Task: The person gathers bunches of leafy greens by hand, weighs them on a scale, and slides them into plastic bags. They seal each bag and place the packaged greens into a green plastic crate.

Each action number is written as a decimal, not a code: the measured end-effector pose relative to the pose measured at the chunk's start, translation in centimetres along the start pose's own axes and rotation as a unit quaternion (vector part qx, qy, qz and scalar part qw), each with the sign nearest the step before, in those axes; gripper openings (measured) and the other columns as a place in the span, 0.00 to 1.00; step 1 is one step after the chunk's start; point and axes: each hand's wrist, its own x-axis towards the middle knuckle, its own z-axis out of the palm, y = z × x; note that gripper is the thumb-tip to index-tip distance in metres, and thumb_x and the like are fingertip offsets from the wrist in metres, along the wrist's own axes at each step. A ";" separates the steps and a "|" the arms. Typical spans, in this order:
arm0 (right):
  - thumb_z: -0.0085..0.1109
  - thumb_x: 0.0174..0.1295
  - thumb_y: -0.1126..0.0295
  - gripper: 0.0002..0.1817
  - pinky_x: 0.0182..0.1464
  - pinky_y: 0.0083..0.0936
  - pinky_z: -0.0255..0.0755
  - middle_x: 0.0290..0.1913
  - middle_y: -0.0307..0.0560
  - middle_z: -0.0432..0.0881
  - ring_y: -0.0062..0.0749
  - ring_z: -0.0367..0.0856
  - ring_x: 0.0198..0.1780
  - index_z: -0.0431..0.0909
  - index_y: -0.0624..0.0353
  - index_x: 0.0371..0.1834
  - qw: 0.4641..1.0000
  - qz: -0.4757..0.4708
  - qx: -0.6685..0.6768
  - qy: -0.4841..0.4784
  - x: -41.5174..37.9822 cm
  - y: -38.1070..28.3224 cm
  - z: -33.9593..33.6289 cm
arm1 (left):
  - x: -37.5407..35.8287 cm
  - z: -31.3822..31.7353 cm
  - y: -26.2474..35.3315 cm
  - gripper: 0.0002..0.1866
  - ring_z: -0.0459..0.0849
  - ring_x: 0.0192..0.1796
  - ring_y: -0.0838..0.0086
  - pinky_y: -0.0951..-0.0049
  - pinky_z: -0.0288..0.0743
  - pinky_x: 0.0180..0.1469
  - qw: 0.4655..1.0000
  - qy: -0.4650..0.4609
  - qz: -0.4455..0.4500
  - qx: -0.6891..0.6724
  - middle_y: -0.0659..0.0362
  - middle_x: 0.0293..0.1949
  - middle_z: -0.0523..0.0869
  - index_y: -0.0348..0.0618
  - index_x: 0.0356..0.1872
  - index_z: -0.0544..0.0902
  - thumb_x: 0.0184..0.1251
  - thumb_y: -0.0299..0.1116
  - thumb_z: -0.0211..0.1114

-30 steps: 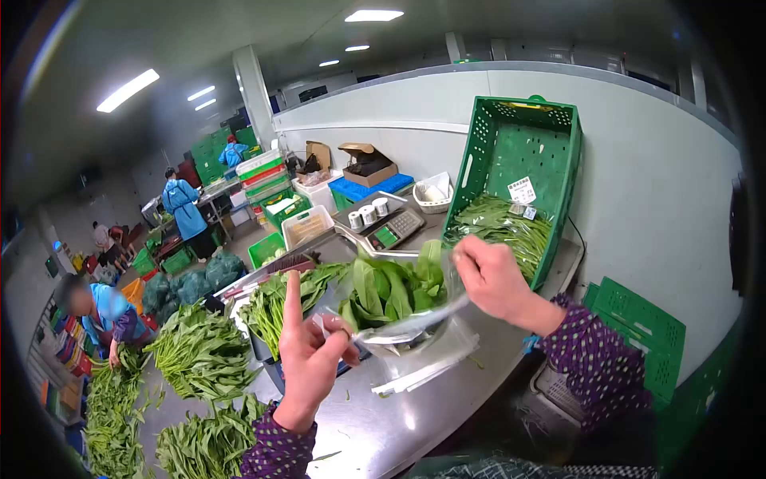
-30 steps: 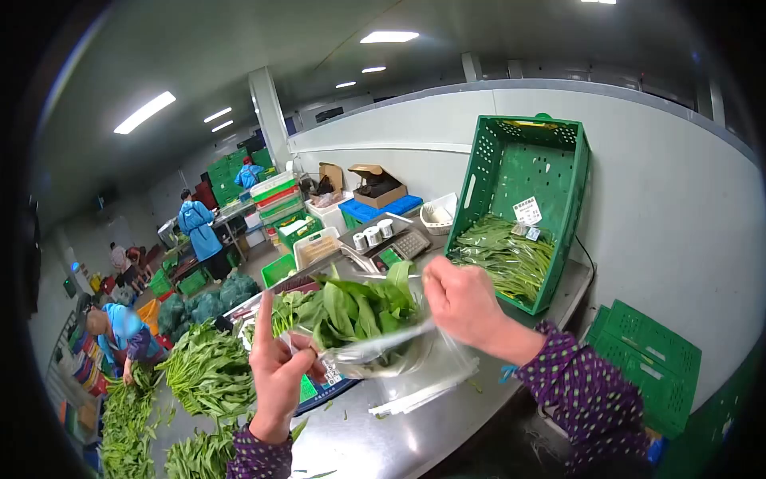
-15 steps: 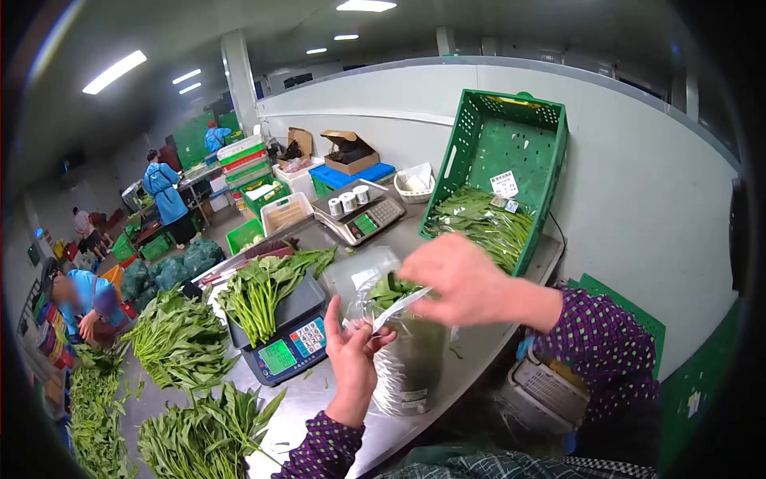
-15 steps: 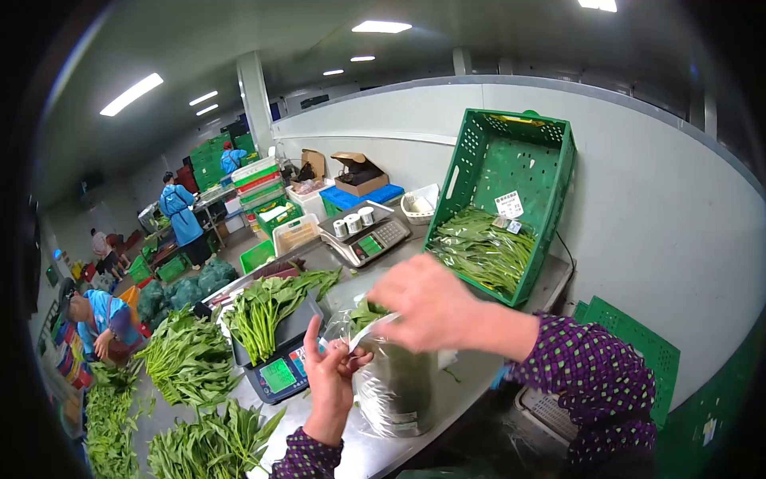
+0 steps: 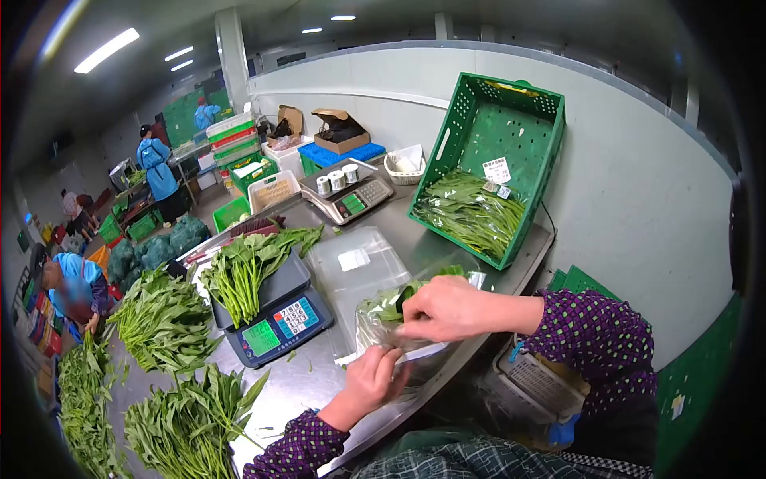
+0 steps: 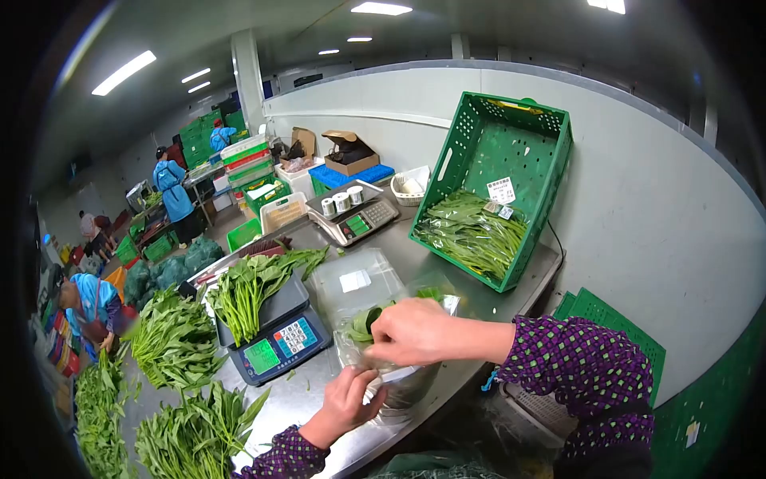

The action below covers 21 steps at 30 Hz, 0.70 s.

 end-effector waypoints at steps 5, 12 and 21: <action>0.61 0.46 0.65 0.10 0.37 0.44 0.77 0.25 0.56 0.83 0.52 0.84 0.33 0.82 0.61 0.23 0.990 0.003 -0.143 0.001 0.3 0.3 -0.7 | -2.3 0.7 -0.8 0.10 0.78 0.24 0.69 0.70 0.71 0.20 0.988 -0.140 -0.005 0.061 0.57 0.26 0.73 0.40 0.34 0.78 0.49 0.25 0.67; 0.61 0.54 0.68 0.06 0.34 0.41 0.74 0.24 0.51 0.79 0.49 0.82 0.31 0.78 0.57 0.27 0.928 -0.175 -0.145 0.295 -1.2 -3.9 -9.4 | 10.0 -7.8 -0.4 0.10 0.78 0.27 0.70 0.73 0.73 0.26 0.994 0.099 -0.013 0.037 0.46 0.49 0.79 0.36 0.31 0.77 0.48 0.17 0.69; 0.65 0.51 0.64 0.18 0.46 0.39 0.66 0.42 0.51 0.75 0.46 0.73 0.44 0.74 0.59 0.43 0.720 -0.282 -0.291 0.564 -3.8 -3.9 -22.9 | 13.2 -7.8 -4.0 0.10 0.75 0.16 0.69 0.70 0.67 0.18 0.998 -0.021 0.055 0.028 0.60 0.19 0.72 0.44 0.30 0.79 0.52 0.25 0.74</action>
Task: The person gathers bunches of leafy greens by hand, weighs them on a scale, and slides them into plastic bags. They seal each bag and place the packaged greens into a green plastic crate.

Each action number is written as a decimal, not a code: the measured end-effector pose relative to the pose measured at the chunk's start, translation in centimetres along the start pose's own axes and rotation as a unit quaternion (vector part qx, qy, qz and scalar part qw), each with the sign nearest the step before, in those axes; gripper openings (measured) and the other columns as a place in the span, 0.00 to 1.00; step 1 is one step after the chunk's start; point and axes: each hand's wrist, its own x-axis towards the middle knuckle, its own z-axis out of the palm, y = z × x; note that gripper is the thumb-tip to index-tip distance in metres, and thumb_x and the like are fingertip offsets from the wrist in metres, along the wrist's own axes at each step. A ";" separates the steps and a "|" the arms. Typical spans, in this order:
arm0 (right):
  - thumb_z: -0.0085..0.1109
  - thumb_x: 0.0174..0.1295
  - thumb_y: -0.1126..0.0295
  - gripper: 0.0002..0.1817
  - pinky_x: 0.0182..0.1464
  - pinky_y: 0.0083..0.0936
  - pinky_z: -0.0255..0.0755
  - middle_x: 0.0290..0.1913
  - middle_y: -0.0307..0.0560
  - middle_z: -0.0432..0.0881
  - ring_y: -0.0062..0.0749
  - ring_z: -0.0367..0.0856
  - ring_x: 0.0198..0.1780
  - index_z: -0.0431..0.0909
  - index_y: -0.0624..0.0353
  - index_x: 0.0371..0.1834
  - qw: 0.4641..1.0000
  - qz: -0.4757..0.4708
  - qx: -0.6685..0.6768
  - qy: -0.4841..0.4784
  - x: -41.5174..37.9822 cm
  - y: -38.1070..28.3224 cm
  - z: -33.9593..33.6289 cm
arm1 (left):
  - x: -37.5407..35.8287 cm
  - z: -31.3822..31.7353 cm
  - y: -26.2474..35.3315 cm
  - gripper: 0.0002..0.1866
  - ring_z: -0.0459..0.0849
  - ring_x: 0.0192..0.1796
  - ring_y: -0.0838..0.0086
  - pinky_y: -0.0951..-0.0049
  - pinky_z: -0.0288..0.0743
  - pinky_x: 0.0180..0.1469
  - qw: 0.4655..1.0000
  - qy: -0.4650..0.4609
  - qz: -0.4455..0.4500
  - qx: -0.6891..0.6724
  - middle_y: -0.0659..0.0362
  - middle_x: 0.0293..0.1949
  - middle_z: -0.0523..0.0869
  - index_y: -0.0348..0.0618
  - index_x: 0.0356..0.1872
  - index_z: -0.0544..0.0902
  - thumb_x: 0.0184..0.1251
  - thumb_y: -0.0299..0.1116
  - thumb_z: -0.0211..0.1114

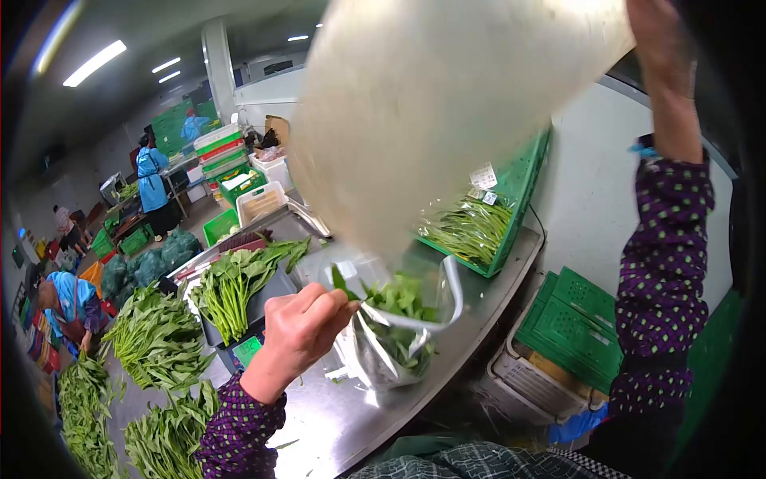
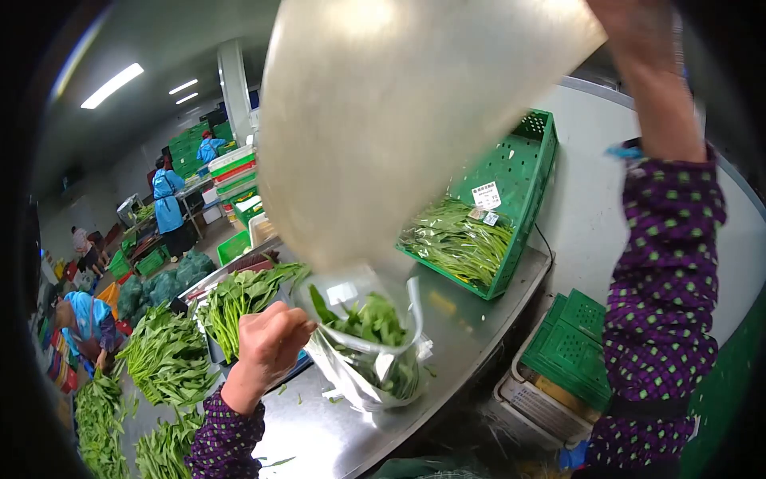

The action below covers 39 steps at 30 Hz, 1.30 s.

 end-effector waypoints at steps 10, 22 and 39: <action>0.65 0.50 0.66 0.12 0.31 0.36 0.67 0.22 0.42 0.70 0.41 0.74 0.27 0.69 0.50 0.21 0.889 -0.006 0.269 -0.372 -17.6 -4.5 4.6 | 0.6 -1.2 -2.1 0.11 0.78 0.18 0.73 0.76 0.70 0.21 0.972 -0.087 -0.064 -0.209 0.60 0.19 0.80 0.41 0.30 0.84 0.50 0.31 0.77; 0.66 0.47 0.68 0.06 0.25 0.31 0.68 0.23 0.35 0.77 0.31 0.75 0.23 0.81 0.51 0.29 0.964 -0.007 0.132 -0.229 -17.1 -3.1 2.5 | 3.5 -7.2 0.0 0.03 0.84 0.22 0.78 0.80 0.75 0.23 0.996 -0.080 -0.029 0.015 0.60 0.21 0.86 0.46 0.25 0.86 0.55 0.27 0.72; 0.71 0.51 0.70 0.11 0.31 0.29 0.77 0.30 0.47 0.82 0.39 0.83 0.27 0.80 0.61 0.35 0.446 0.702 0.327 -0.449 -50.3 -25.6 -8.0 | -27.5 8.0 17.5 0.12 0.79 0.33 0.71 0.75 0.75 0.34 0.910 -0.410 -0.012 -0.054 0.58 0.37 0.79 0.41 0.39 0.80 0.50 0.30 0.60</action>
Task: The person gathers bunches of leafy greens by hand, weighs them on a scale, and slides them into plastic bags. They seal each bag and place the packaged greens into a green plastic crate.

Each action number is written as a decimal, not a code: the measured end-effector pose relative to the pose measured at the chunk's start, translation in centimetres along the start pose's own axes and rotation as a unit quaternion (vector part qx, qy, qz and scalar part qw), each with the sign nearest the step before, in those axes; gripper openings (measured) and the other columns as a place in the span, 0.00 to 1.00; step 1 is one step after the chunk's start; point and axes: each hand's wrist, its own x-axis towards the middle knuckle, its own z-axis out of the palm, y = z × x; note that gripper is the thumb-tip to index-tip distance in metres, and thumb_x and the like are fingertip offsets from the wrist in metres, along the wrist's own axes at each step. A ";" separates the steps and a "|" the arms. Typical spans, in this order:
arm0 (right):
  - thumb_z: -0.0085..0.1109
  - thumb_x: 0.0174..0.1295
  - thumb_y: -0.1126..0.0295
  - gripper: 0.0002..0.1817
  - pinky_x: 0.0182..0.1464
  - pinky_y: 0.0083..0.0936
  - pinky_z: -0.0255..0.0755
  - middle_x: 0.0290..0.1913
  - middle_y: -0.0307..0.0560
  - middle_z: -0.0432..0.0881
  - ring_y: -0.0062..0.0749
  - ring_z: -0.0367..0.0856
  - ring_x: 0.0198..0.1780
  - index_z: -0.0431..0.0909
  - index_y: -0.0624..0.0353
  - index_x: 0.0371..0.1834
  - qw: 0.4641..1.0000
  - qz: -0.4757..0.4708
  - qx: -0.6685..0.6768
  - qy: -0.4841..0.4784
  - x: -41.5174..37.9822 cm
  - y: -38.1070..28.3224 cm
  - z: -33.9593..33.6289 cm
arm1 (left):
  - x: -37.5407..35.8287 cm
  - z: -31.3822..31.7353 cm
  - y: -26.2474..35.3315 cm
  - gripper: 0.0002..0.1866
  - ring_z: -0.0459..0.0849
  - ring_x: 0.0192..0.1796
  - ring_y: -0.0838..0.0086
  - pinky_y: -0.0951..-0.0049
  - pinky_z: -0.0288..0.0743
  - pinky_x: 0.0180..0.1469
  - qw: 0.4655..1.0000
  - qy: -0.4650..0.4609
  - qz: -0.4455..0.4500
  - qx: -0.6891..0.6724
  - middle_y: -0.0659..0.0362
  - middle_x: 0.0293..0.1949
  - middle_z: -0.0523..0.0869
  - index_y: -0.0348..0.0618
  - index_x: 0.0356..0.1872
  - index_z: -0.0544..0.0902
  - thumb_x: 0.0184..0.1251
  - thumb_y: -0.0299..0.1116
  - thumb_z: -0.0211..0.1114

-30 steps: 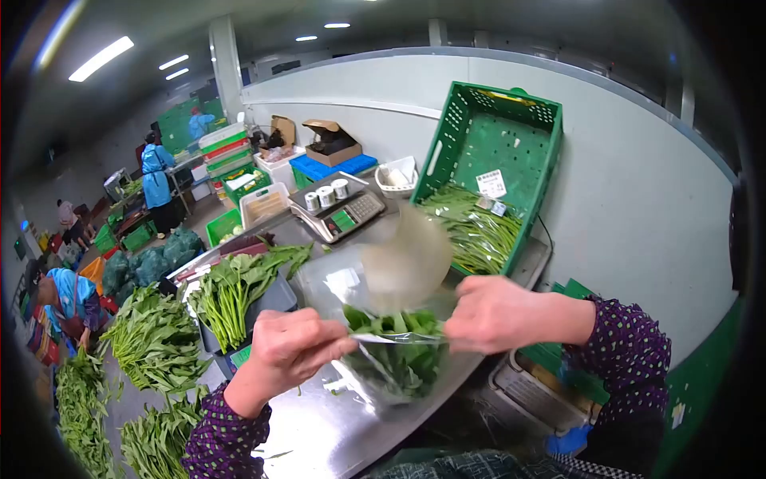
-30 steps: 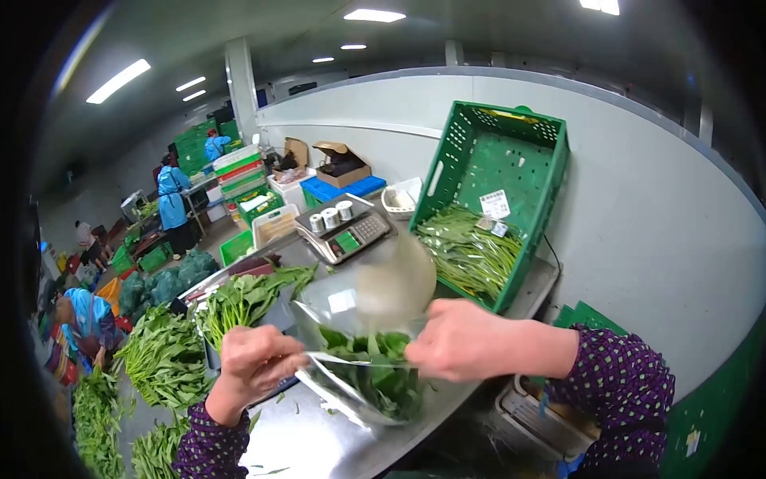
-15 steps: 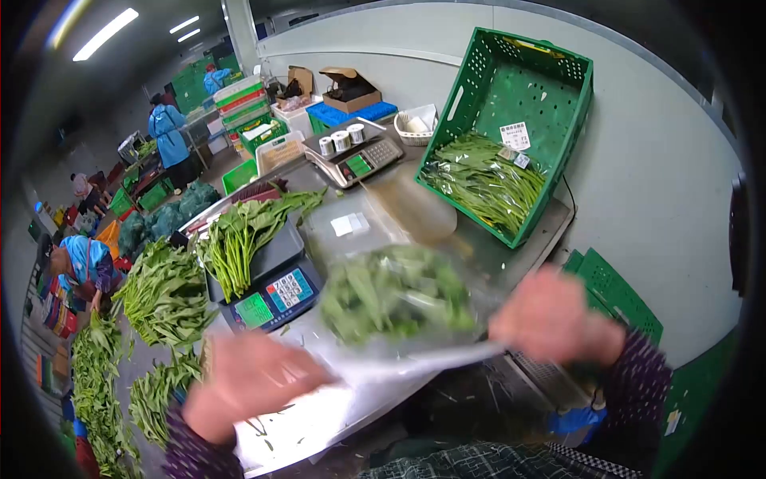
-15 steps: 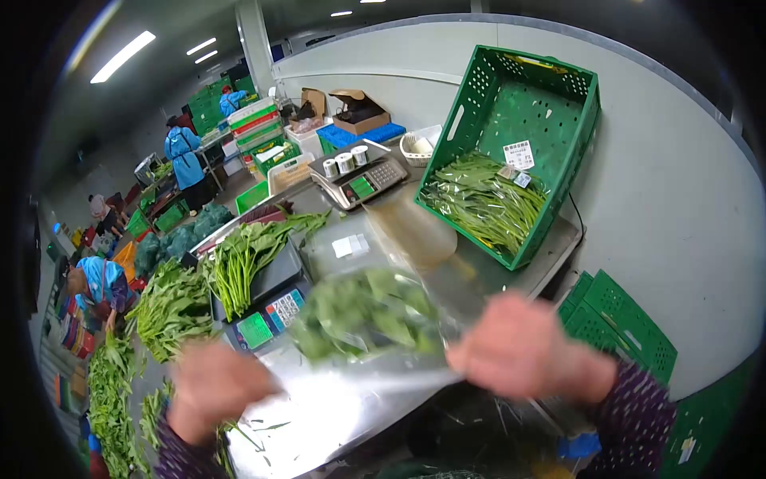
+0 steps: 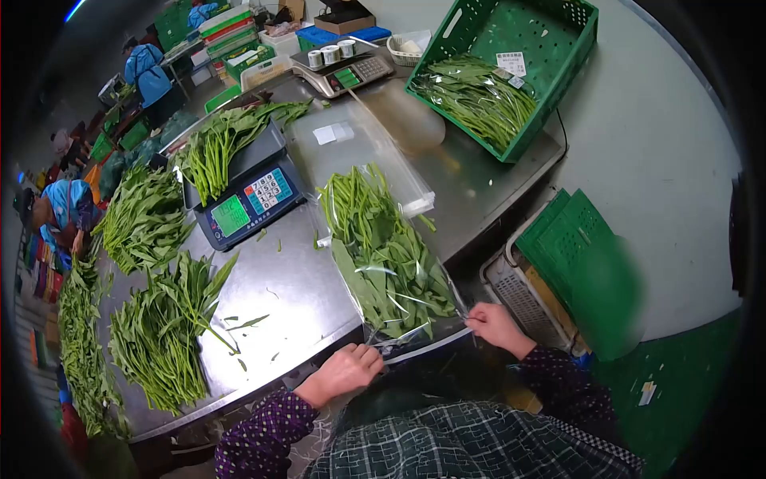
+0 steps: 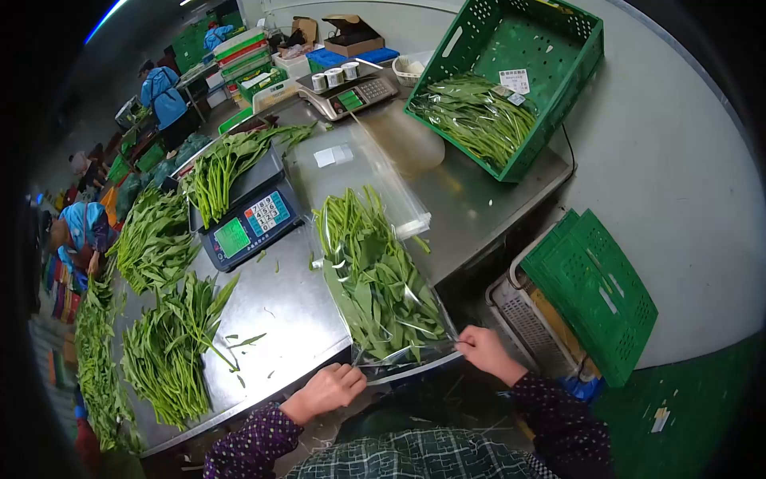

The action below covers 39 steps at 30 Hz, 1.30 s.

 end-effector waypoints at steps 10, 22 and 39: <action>0.66 0.50 0.67 0.08 0.37 0.36 0.73 0.31 0.45 0.79 0.44 0.81 0.35 0.79 0.57 0.31 0.914 -0.304 -0.164 -0.211 0.3 -13.1 10.2 | -0.3 0.6 1.4 0.12 0.82 0.33 0.68 0.71 0.79 0.33 0.979 0.193 -0.045 -0.050 0.54 0.38 0.80 0.37 0.35 0.78 0.47 0.26 0.64; 0.63 0.55 0.59 0.12 0.33 0.39 0.75 0.26 0.47 0.81 0.42 0.83 0.32 0.77 0.55 0.26 0.862 -0.194 -0.307 -0.353 -3.5 -2.0 6.6 | -2.1 1.9 1.1 0.14 0.81 0.34 0.67 0.71 0.79 0.34 0.966 0.225 -0.111 -0.065 0.55 0.36 0.79 0.37 0.35 0.77 0.44 0.25 0.66; 0.65 0.54 0.62 0.11 0.32 0.43 0.74 0.23 0.50 0.80 0.49 0.82 0.29 0.75 0.57 0.28 0.825 -0.288 -0.335 -0.352 -2.5 -7.7 11.7 | -2.6 1.7 0.0 0.14 0.82 0.31 0.67 0.70 0.77 0.27 0.961 0.211 -0.156 -0.086 0.56 0.34 0.78 0.39 0.32 0.76 0.42 0.24 0.69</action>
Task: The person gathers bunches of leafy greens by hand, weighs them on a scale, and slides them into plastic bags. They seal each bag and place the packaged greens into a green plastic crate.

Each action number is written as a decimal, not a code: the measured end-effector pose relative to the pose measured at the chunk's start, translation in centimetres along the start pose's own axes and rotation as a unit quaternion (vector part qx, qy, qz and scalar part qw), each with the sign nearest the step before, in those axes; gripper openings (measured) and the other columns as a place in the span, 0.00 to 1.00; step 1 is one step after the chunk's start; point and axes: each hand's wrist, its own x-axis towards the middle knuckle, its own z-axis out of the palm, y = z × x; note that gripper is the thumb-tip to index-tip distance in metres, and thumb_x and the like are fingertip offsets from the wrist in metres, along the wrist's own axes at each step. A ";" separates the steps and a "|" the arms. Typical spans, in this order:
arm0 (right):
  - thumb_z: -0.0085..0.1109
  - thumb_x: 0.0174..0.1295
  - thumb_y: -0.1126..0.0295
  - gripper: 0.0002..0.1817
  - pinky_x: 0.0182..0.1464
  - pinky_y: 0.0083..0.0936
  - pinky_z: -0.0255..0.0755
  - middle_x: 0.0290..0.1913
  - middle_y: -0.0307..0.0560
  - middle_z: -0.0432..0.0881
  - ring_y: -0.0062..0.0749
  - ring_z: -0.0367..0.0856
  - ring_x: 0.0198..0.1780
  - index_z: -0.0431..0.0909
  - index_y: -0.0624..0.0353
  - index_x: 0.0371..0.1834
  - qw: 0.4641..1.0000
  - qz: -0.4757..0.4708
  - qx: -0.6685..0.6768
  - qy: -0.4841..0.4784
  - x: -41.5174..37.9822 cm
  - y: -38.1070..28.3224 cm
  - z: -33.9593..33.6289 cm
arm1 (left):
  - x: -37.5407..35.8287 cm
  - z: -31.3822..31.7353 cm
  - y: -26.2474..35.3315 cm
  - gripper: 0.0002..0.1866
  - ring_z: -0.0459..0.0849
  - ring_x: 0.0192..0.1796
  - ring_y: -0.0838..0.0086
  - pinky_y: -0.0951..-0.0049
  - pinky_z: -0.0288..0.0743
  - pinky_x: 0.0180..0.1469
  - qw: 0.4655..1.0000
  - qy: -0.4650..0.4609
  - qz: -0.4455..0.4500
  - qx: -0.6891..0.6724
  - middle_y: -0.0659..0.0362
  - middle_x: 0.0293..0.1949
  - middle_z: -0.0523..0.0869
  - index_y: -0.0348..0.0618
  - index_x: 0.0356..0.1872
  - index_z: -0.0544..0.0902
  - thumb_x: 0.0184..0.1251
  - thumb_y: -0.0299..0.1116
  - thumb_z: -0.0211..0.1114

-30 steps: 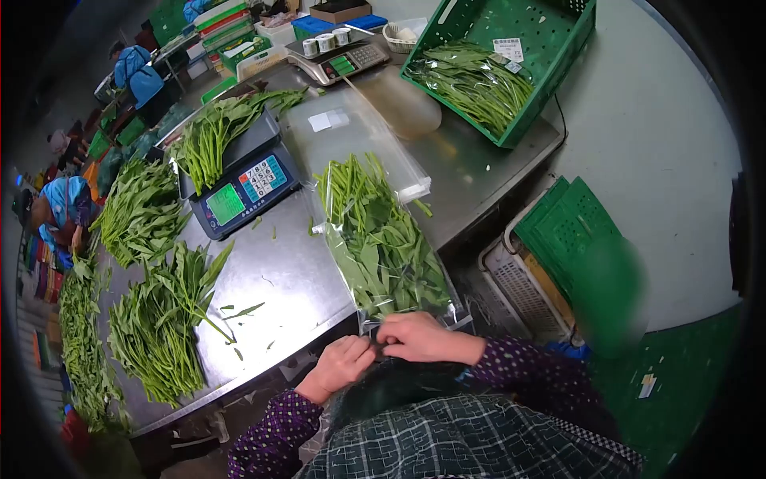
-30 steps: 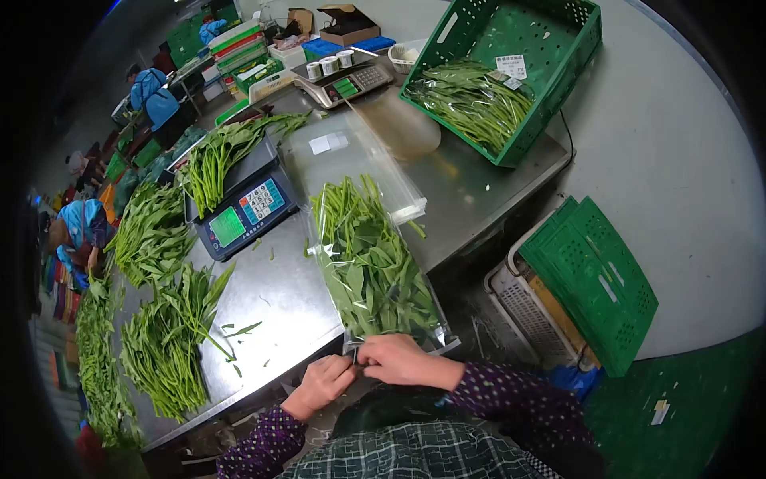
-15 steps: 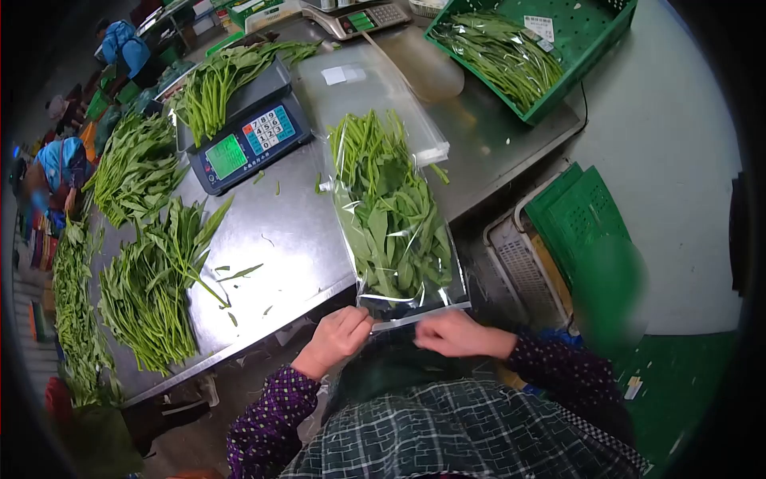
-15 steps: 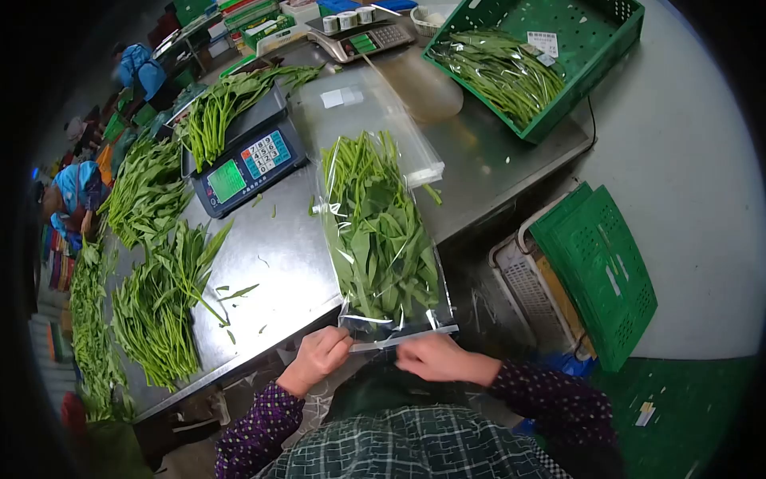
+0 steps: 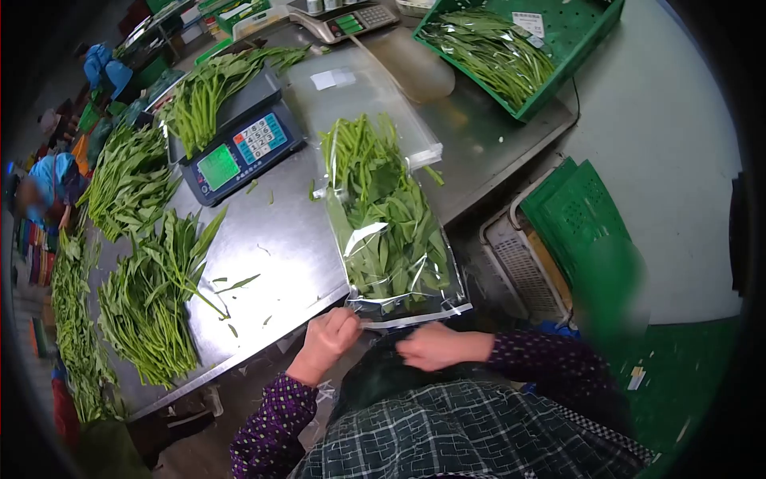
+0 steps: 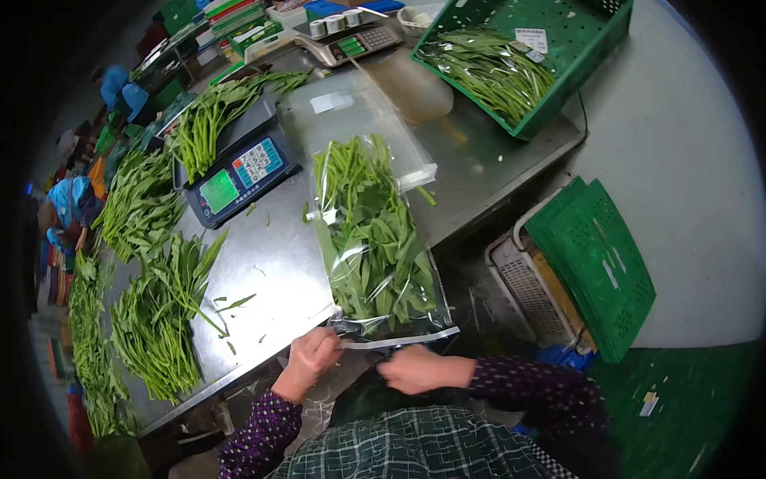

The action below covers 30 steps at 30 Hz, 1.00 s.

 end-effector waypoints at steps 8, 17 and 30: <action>0.65 0.57 0.64 0.13 0.30 0.36 0.72 0.24 0.49 0.81 0.48 0.81 0.27 0.73 0.60 0.35 0.969 -0.025 0.164 0.185 4.1 -0.2 -3.6 | 0.4 0.5 0.5 0.13 0.81 0.31 0.68 0.72 0.78 0.30 0.999 0.015 0.048 -0.009 0.56 0.35 0.79 0.38 0.32 0.76 0.44 0.24 0.68; 0.58 0.55 0.67 0.08 0.30 0.49 0.73 0.25 0.54 0.80 0.50 0.82 0.28 0.73 0.57 0.33 0.999 -0.004 0.000 -0.046 -1.2 0.5 -0.4 | -0.6 0.4 -0.2 0.12 0.83 0.30 0.66 0.70 0.78 0.26 0.999 -0.011 -0.018 0.043 0.56 0.34 0.79 0.38 0.28 0.76 0.41 0.23 0.70; 0.58 0.51 0.73 0.19 0.65 0.43 0.61 0.62 0.50 0.72 0.43 0.69 0.65 0.77 0.52 0.49 0.913 -0.049 -0.284 0.288 -4.1 6.8 -5.6 | -0.4 -0.3 -2.0 0.30 0.73 0.66 0.57 0.54 0.67 0.66 0.977 -0.155 0.091 0.117 0.50 0.66 0.71 0.51 0.60 0.76 0.50 0.29 0.65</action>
